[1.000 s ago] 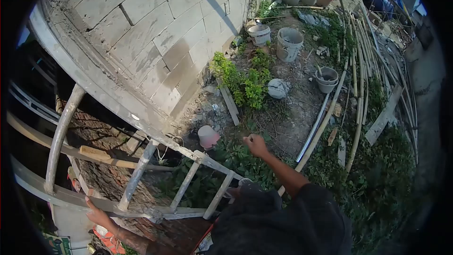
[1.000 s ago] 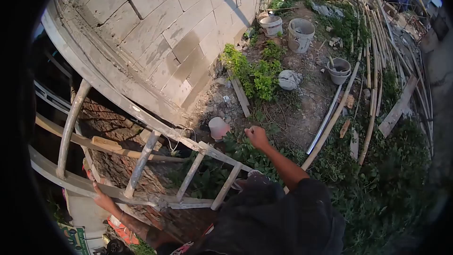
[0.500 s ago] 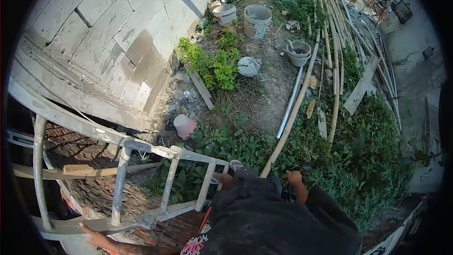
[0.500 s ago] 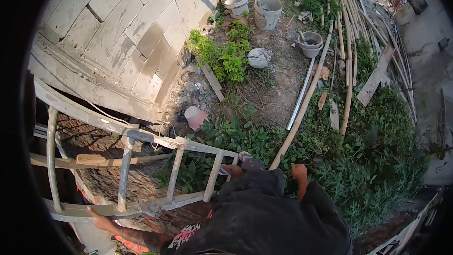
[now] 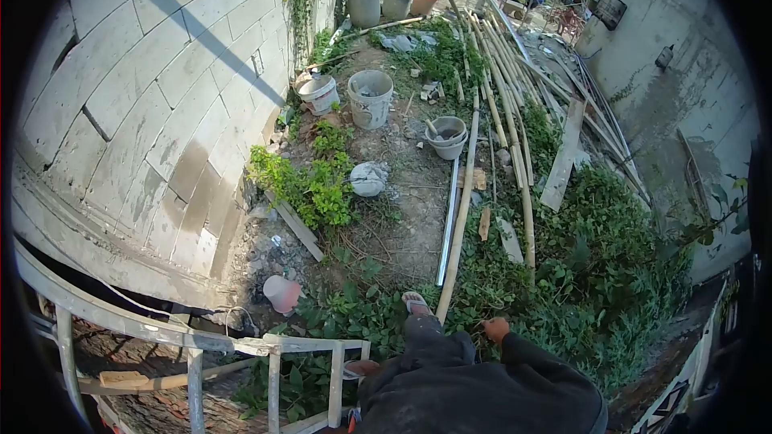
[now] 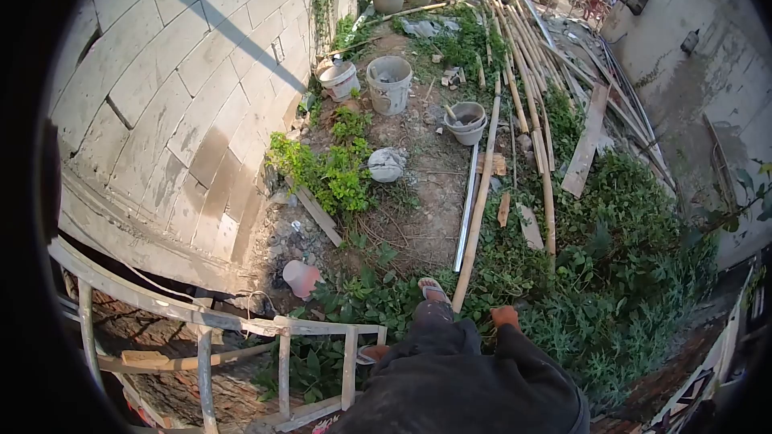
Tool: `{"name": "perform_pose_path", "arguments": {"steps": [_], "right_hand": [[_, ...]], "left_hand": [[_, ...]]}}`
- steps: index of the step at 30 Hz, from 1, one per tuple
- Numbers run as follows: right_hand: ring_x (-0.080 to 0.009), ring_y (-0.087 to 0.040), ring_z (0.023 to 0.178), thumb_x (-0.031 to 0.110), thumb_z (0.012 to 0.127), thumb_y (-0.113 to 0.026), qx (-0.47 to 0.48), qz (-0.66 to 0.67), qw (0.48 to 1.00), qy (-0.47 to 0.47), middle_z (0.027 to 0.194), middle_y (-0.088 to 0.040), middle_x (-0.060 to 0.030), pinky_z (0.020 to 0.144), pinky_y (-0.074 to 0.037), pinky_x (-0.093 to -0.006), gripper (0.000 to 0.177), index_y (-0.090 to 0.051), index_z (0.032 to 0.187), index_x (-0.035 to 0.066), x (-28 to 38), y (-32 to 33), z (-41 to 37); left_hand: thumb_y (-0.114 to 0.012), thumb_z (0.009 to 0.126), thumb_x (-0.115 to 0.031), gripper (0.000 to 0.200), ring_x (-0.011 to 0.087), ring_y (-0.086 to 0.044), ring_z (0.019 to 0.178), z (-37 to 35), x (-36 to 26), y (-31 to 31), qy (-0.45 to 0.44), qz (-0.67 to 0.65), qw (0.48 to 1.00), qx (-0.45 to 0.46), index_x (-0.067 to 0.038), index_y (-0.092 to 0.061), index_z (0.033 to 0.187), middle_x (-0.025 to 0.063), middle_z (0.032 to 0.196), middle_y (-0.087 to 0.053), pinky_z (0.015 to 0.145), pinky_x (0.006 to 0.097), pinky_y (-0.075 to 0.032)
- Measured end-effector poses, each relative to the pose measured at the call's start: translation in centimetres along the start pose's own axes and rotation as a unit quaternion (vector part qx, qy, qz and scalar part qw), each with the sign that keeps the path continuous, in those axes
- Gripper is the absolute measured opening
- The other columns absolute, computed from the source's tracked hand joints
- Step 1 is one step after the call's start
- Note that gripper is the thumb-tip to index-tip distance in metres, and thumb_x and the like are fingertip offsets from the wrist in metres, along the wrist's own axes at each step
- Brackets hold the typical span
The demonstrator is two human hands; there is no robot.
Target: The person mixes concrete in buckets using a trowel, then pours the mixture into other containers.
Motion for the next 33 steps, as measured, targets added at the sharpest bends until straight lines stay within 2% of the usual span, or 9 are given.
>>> {"name": "perform_pose_path", "arguments": {"steps": [6,11,16,18,19,22,26,29,33], "right_hand": [[-0.0244,-0.063,0.065,0.038,0.093,-0.053,0.157,-0.073,0.978,-0.118,0.079,-0.067,-0.0137,0.062,-0.053,-0.0372,0.042,-0.068,0.087,-0.001,-3.8,-2.9,5.5],[-0.0241,-0.064,0.068,0.036,0.094,-0.052,0.182,-0.089,0.969,-0.14,0.082,-0.068,-0.0125,0.067,-0.054,-0.0364,0.037,-0.069,0.098,0.003,0.8,-1.7,14.9],[-0.0239,-0.063,0.064,0.034,0.092,-0.053,0.2,-0.258,0.939,0.107,0.078,-0.068,-0.0106,0.067,-0.054,-0.0377,0.035,-0.069,0.094,0.003,5.1,-7.6,39.5],[-0.0225,-0.061,0.06,0.031,0.091,-0.055,0.15,-0.142,0.976,0.069,0.065,-0.064,-0.0103,0.062,-0.052,-0.0387,0.034,-0.068,0.08,0.001,13.8,0.5,40.8],[-0.0203,-0.059,0.055,0.026,0.09,-0.058,0.144,0.141,0.976,0.087,0.055,-0.058,-0.0093,0.055,-0.049,-0.0389,0.033,-0.065,0.07,0.002,17.9,5.8,40.0],[-0.0183,-0.061,0.056,0.025,0.087,-0.061,0.007,0.328,0.94,0.094,0.068,-0.064,-0.0094,0.054,-0.048,-0.0352,0.024,-0.066,0.089,0.001,22.7,11.3,45.3],[-0.0128,-0.056,0.059,0.021,0.091,-0.057,0.056,0.356,0.927,0.108,0.071,-0.059,-0.0047,0.056,-0.047,-0.0302,0.021,-0.062,0.094,0.001,25.7,16.2,46.4],[-0.0133,-0.056,0.055,0.022,0.09,-0.058,0.041,0.319,0.943,0.087,0.068,-0.059,-0.0049,0.053,-0.047,-0.0305,0.021,-0.062,0.092,0.001,24.1,13.8,49.1],[-0.0153,-0.056,0.05,0.02,0.089,-0.06,0.069,0.231,0.97,0.027,0.062,-0.059,-0.0068,0.048,-0.046,-0.032,0.021,-0.061,0.084,0.0,18.5,7.7,50.6]], "left_hand": [[-0.054,0.085,-0.056,0.064,0.0345,-0.058,0.075,-16.4,-8.8,-13.0,-0.078,-0.106,0.963,0.236,0.007,-0.064,0.092,0.0206,0.081,-0.064,0.071,0.0439,-0.047],[-0.054,0.086,-0.053,0.061,0.037,-0.059,0.079,-36.5,-11.9,-23.3,-0.031,-0.084,0.842,0.532,0.006,-0.063,0.096,0.021,0.084,-0.065,0.073,0.0448,-0.047],[-0.053,0.087,-0.051,0.057,0.0396,-0.06,0.083,-55.2,-9.8,-28.9,0.072,0.107,0.696,0.706,0.004,-0.063,0.1,0.0214,0.087,-0.066,0.075,0.0457,-0.047],[-0.053,0.087,-0.05,0.056,0.0406,-0.061,0.085,-60.4,-7.4,-28.5,0.111,0.193,0.638,0.738,0.003,-0.063,0.101,0.0215,0.089,-0.066,0.075,0.0461,-0.047],[-0.052,0.087,-0.05,0.056,0.0411,-0.061,0.085,-62.2,-7.1,-27.9,0.121,0.225,0.61,0.75,0.003,-0.063,0.102,0.0216,0.09,-0.066,0.076,0.0463,-0.047],[-0.052,0.088,-0.048,0.054,0.0427,-0.061,0.088,-67.9,-7.6,-29.2,0.103,0.224,0.567,0.786,0.002,-0.062,0.104,0.0218,0.092,-0.067,0.077,0.0469,-0.047],[-0.067,0.081,-0.04,0.063,0.0383,-0.056,0.109,-71.9,-39.9,-36.8,-0.139,-0.038,0.629,0.764,0.005,-0.054,0.122,0.0288,0.116,-0.057,0.091,0.0408,-0.045],[-0.053,0.095,-0.025,0.049,0.0218,-0.06,0.106,-70.5,-56.0,-41.3,0.151,-0.243,0.469,0.835,0.005,-0.043,0.132,0.0166,0.122,-0.057,0.088,0.0307,-0.048],[-0.052,0.096,-0.025,0.044,0.019,-0.062,0.098,-67.3,-61.3,-48.2,0.156,-0.331,0.597,0.714,0.005,-0.047,0.126,0.0144,0.113,-0.06,0.081,0.0284,-0.049]]}}
Point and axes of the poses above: each hand's wrist, its own z-axis towards the middle knuckle, its own y-axis out of the back of the hand, x = y × z, the point moved 6 cm from there along z, towards the middle knuckle
